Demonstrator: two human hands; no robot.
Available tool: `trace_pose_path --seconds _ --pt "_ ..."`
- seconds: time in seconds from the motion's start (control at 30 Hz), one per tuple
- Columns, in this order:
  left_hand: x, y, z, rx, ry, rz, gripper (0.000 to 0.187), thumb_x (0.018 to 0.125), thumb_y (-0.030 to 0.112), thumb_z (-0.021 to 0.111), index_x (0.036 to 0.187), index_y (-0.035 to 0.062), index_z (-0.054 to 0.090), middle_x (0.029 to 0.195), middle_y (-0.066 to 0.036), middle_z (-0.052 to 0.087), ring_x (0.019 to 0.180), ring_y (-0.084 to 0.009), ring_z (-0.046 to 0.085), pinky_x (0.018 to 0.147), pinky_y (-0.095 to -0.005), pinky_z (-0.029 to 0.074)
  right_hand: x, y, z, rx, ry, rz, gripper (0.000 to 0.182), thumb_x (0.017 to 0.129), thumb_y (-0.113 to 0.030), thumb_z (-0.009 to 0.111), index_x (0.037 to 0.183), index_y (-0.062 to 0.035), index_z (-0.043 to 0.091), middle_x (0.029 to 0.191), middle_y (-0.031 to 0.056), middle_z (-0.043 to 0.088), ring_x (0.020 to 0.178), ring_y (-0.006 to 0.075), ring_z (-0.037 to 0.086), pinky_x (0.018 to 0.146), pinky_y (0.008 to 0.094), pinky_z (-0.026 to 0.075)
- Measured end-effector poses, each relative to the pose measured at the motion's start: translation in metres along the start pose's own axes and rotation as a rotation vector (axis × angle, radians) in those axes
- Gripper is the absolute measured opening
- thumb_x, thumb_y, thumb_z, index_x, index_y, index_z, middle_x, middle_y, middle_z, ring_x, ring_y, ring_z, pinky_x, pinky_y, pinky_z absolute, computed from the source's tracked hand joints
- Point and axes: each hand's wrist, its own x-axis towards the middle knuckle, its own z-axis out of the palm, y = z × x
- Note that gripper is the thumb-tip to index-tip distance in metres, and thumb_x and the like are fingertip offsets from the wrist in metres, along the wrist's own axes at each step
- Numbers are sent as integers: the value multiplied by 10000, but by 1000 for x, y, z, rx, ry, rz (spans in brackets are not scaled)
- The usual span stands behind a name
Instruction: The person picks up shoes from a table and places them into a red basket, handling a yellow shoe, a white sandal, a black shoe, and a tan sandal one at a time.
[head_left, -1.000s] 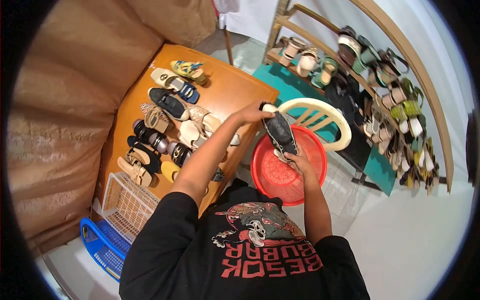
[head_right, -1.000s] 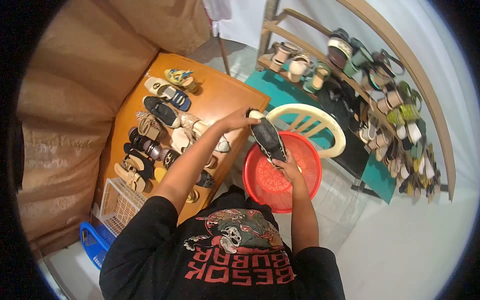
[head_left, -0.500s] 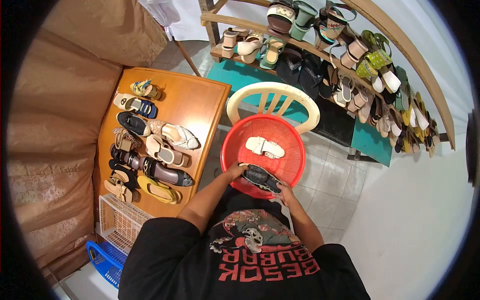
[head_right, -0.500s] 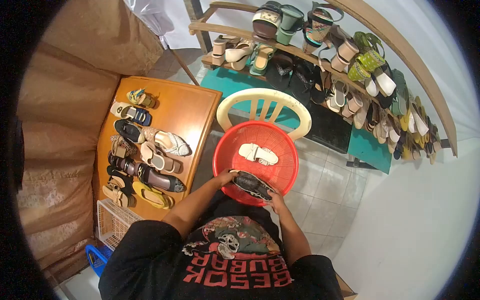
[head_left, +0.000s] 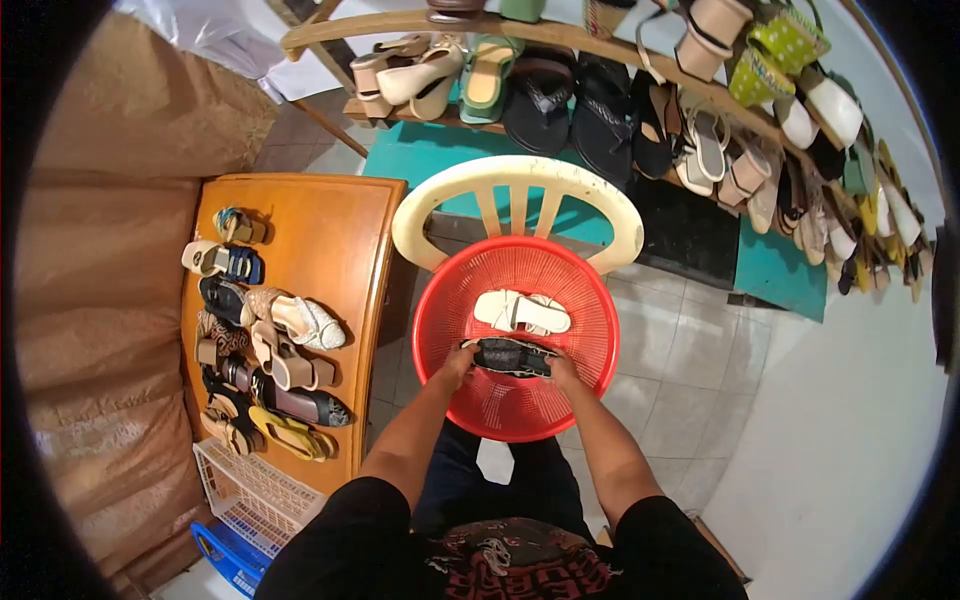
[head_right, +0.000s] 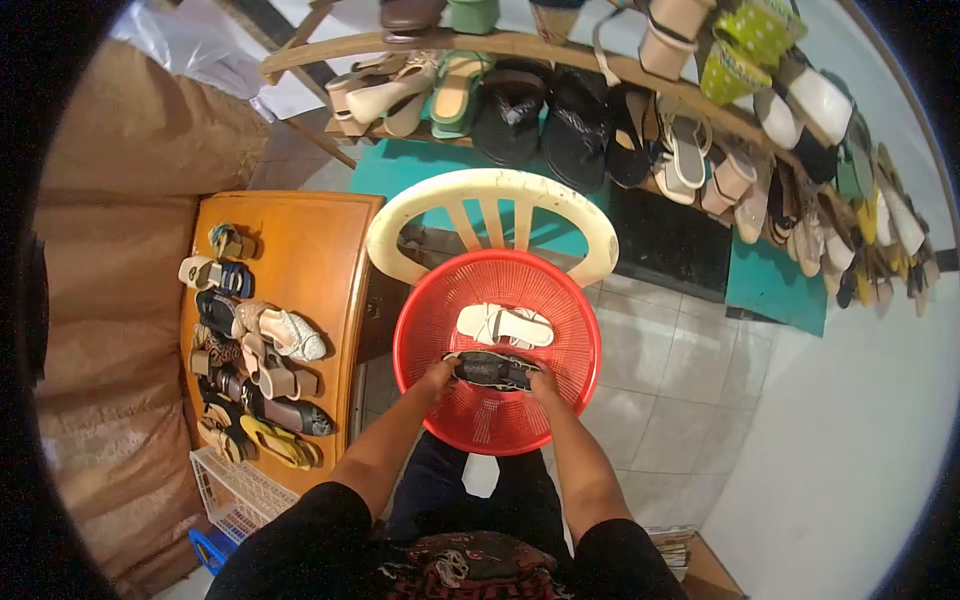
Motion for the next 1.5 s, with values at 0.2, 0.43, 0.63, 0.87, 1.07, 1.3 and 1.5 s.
trace_pose_path --seconds 0.2,0.43,0.63,0.87,1.07,1.3,1.5 --pt "33 -15 21 -14 -123 -60 618 890 333 524 1413 66 332 1314 -186 492 1139 -346 519 972 -534 400 8 -2 -10 -137 70 39 532 828 -139 599 1339 -92 459 1160 161 593 930 295 630 588 408 559" --pt "65 -13 44 274 240 27 868 817 425 625 1457 7 215 1491 -271 230 1382 -441 220 1126 -463 226 35 22 -2 -78 205 -306 632 757 -106 648 1350 -37 445 1227 169 558 1111 284 544 952 330 415" --pt "83 -16 37 216 90 239 900 812 314 658 1477 3 137 1446 -267 307 1330 -383 334 1088 -443 286 -2 -10 4 -35 151 -270 642 747 -79 642 1355 -28 439 1231 178 553 1120 285 542 952 330 417" --pt "24 11 31 -103 -16 97 857 842 251 603 1484 -22 105 1370 -216 443 1237 -299 459 1003 -345 369 9 8 -4 -74 110 -328 670 757 -59 634 1384 -23 401 1272 193 525 1168 298 516 983 350 393" --pt "46 -42 25 -124 124 251 640 837 273 611 1382 1 413 1327 -195 509 1210 -276 483 981 -357 386 1 14 -9 -481 207 -484 636 763 -28 637 1356 -7 410 1272 208 506 1215 328 481 1029 367 372" --pt "-19 -43 12 -81 -29 240 529 892 312 554 1311 -7 506 1263 -176 574 1140 -273 544 963 -361 426 -118 -38 -16 -725 156 -404 698 772 -156 682 1380 -14 371 1370 226 435 1295 340 407 1081 392 327" --pt "-104 -38 -23 -203 11 365 494 911 240 534 1359 43 470 1252 -118 567 1088 -212 553 920 -358 460 -106 -21 -36 -779 179 -467 665 772 -149 681 1362 -32 396 1305 202 503 1163 333 530 978 422 439"
